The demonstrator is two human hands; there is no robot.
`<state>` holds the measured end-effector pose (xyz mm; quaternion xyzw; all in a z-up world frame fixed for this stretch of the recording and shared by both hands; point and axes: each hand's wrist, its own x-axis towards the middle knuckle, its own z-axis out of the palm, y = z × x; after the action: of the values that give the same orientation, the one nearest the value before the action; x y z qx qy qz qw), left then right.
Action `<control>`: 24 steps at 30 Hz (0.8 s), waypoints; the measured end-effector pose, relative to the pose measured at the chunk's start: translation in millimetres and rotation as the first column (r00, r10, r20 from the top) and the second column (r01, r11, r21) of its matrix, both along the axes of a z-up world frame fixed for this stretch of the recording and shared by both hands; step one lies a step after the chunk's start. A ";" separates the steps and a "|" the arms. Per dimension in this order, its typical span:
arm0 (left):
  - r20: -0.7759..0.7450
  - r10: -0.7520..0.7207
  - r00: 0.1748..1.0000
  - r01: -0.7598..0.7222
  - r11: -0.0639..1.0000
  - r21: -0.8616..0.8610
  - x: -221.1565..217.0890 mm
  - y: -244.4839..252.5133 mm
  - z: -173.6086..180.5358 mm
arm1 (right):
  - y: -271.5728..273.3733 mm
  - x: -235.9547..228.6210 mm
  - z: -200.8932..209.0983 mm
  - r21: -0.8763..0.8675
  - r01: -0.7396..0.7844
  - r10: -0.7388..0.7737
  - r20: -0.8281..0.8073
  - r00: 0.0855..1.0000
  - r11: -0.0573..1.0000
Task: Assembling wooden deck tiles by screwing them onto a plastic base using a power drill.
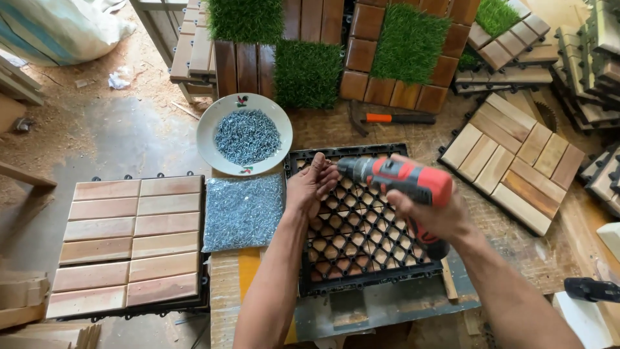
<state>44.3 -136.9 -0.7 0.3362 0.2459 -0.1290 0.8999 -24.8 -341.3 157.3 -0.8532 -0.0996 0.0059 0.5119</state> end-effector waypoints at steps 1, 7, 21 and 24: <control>-0.002 -0.004 1.000 0.004 1.000 -0.002 -2.7 6.3 2.4 | 3.6 7.6 11.8 -0.002 0.004 -0.004 -0.002 1.000 1.000; 0.301 -0.445 0.843 -0.408 -0.167 0.897 -1.0 25.1 -30.9 | 33.8 47.0 71.7 -0.079 0.150 -0.168 -0.340 0.925 0.986; -0.021 -0.564 0.826 -0.225 -0.363 0.904 -4.6 28.3 -28.8 | 90.6 113.1 81.4 -0.440 -0.011 -0.212 -0.455 0.865 0.898; -0.045 -0.574 0.818 -0.198 -0.354 0.914 -3.7 29.1 -29.4 | 92.8 124.9 65.1 -0.488 -0.069 -0.193 -0.466 0.863 0.870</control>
<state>40.6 -107.8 -30.1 0.9710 -0.0475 0.0477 0.2296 100.0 -248.6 222.4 -0.9260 0.0697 0.2349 0.2872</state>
